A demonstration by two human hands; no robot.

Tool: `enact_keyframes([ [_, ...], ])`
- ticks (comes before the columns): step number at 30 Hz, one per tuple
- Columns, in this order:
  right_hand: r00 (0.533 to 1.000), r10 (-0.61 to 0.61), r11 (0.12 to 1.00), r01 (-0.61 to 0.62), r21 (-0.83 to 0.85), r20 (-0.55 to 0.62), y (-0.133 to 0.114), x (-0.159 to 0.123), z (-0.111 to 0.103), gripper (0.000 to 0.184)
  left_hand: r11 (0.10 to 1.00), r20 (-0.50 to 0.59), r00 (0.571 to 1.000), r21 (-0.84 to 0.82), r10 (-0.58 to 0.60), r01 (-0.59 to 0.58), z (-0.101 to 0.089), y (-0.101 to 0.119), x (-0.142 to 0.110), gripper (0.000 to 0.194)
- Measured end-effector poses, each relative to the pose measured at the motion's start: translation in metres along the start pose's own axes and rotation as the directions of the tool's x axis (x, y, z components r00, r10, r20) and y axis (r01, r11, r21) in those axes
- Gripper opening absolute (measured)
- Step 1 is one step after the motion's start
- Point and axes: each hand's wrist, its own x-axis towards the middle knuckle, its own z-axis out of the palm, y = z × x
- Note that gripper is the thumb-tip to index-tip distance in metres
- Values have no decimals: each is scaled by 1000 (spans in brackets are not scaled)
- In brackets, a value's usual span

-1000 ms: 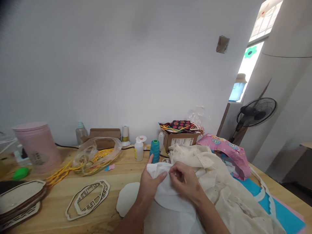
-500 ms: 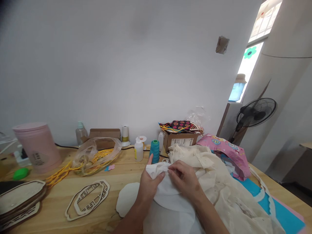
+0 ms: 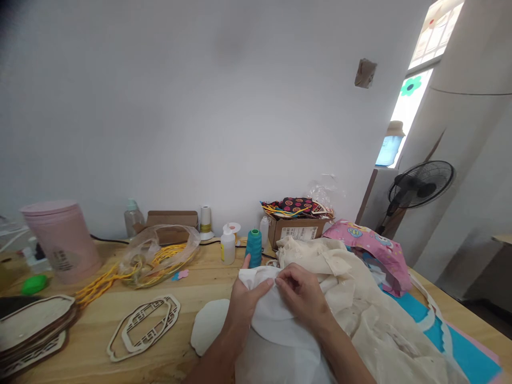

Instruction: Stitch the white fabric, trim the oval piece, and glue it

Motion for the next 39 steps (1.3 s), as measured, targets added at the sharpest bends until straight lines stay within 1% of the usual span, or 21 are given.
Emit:
enact_keyframes([
  [3,999,-34,999,34,-21,13,1,1,1,17,1000,-31,999,11,-10,10,1,1,0,99],
  [5,998,-48,999,48,-4,28,0,1,1,17,999,-37,998,11,-40,41,0,0,0,97],
  [9,999,-11,999,10,44,33,-1,0,0,19,995,-37,996,-56,-80,78,-2,-2,0,94],
  [11,1000,12,998,-13,55,29,0,0,0,19,995,-27,996,-55,-85,84,-2,-2,0,95],
  [14,999,28,997,-30,64,28,4,-2,1,21,997,-16,997,2,-79,79,-1,-1,-1,94],
  [18,999,24,998,-25,51,22,7,-2,2,21,994,-38,999,109,-19,23,-1,-2,1,90],
  [21,1000,21,999,-21,37,17,8,-1,3,21,990,-47,999,140,-10,16,-3,-4,3,91],
  [23,1000,20,999,-20,32,13,9,-1,4,20,993,-45,999,117,-22,27,-3,-5,3,92],
  [26,1000,22,999,-22,44,5,8,-2,3,18,998,-23,999,36,-48,49,-1,-4,1,93],
  [29,999,24,998,-22,58,-38,6,-1,2,12,998,-32,998,13,-56,57,0,-1,0,91],
  [31,998,-27,998,30,51,-55,4,0,1,9,998,-44,998,34,-53,55,0,-1,0,89],
  [35,985,-175,984,175,31,-5,5,1,0,9,996,-58,997,65,-52,56,-1,-3,2,85],
  [39,977,-212,977,212,-5,-9,9,1,0,10,996,-44,997,65,-58,61,-3,-5,4,85],
])
